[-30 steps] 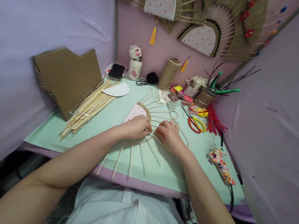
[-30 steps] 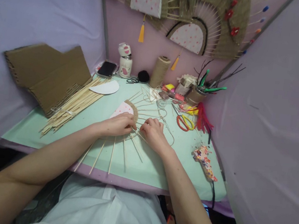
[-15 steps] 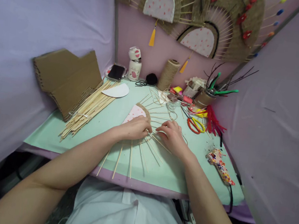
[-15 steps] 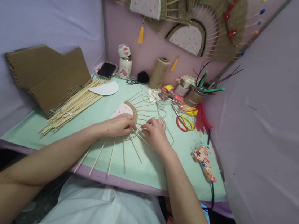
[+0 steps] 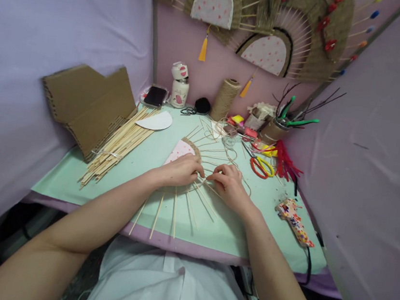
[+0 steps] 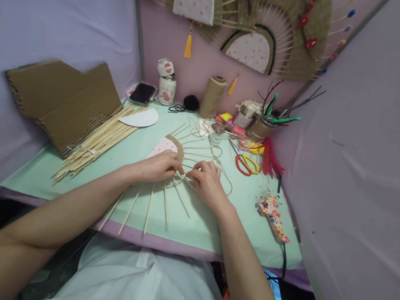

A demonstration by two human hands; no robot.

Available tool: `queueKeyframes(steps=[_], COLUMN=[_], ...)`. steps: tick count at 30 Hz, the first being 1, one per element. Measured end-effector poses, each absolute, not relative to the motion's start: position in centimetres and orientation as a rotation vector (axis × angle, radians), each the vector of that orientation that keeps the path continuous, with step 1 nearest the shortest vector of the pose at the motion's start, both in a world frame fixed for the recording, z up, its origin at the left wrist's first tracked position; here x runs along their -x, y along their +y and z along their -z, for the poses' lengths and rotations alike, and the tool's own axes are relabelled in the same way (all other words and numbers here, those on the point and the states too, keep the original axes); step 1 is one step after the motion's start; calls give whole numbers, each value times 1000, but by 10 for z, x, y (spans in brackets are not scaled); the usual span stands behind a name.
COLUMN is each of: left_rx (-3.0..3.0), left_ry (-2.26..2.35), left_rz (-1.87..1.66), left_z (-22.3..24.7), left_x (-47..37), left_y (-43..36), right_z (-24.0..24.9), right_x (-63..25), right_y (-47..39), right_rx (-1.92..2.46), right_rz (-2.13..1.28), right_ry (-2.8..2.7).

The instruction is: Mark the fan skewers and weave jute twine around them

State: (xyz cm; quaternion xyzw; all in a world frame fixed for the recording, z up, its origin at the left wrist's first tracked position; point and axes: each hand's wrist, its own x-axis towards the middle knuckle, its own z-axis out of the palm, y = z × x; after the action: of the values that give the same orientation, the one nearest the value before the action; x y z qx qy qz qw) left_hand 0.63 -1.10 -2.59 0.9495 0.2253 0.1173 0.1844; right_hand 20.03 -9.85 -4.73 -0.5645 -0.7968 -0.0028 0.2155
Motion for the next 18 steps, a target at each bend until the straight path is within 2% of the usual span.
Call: queueKeyframes(steps=[10, 18], left_rx=[-2677, -2670], left_ry=[542, 633], left_rz=[-285, -376], left_z=[25, 27], left_x=[-5, -7], left_y=[-11, -7], right_z=[49, 45], right_x=[-200, -199], right_y=[-99, -96], right_rx=[1599, 1601], right_rz=[6, 34], right_ry=[-2213, -2225])
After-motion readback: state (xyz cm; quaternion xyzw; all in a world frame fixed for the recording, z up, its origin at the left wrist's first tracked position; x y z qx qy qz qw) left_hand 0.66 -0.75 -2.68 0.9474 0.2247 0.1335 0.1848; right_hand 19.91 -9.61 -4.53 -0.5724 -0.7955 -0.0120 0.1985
